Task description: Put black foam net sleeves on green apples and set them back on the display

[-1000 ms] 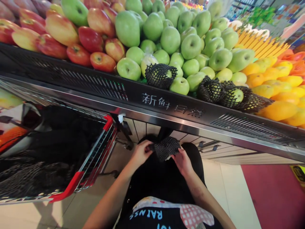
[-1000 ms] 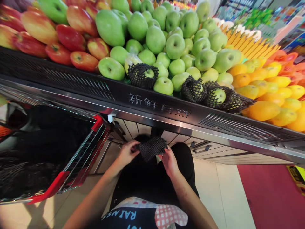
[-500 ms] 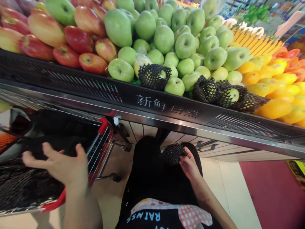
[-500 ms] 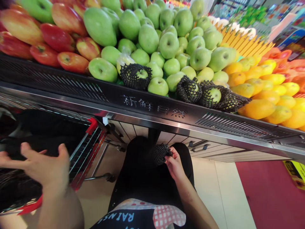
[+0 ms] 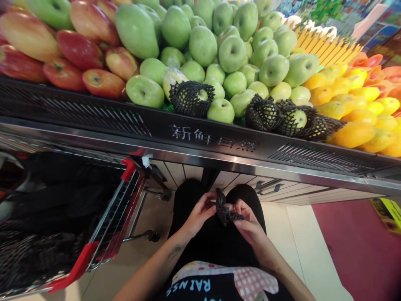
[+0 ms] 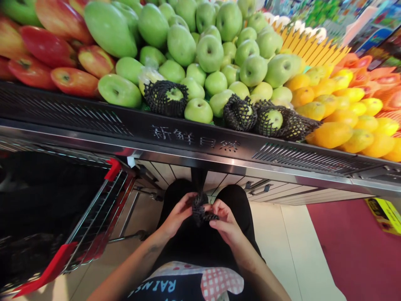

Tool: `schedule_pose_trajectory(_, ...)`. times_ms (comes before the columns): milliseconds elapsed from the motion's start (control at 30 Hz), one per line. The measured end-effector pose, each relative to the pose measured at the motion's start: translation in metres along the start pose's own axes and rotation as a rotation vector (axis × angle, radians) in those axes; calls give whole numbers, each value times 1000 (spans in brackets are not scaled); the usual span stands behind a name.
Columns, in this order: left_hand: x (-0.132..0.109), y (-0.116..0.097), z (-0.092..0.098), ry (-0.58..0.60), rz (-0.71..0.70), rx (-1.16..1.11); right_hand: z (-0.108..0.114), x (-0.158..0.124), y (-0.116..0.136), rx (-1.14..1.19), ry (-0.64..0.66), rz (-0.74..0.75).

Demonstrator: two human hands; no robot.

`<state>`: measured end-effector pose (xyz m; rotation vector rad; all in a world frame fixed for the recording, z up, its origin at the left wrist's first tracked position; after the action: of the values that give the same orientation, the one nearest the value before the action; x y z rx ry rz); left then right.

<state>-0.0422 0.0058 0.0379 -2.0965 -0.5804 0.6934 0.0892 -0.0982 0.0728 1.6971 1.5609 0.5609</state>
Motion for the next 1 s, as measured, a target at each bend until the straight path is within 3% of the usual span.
schedule_pose_trajectory(133, 0, -5, 1, 90, -32, 26, 0, -6, 9, -177, 159, 58)
schedule_pose_trajectory(300, -5, -4, -10, 200, -70, 123, -3, 0, 14, -433, 173, 73)
schedule_pose_trajectory(367, -7, -5, -14, 201, -113, 167, -4, 2, 14, -567, 137, 113)
schedule_pose_trajectory(500, -8, -8, -17, 219, -170, 172, 1, 4, 16, -758, -67, 249)
schedule_pose_trajectory(600, -7, -9, -16, 250, -172, 171, 6, 5, 13, -817, -93, 234)
schedule_pose_trajectory(733, -5, -12, -13, 186, -161, 190, 19, 6, 9, -713, -231, 164)
schedule_pose_trajectory(867, -2, -14, -4, 101, -162, 155, 28, 7, 16, -594, -371, 236)
schedule_pose_trajectory(1000, 4, -10, 9, -63, -157, 140, 30, 7, 24, -483, -445, 295)
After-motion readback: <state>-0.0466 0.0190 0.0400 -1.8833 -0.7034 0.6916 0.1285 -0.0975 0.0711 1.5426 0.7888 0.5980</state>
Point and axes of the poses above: each hand's wrist, its own x-axis towards the middle knuckle, its own z-axis out of the back of the hand, y = z × x, the point moved 3 cm from there along x, towards the middle knuckle, and after that the axes turned 2 degrees about y, right-handed, at the moved point
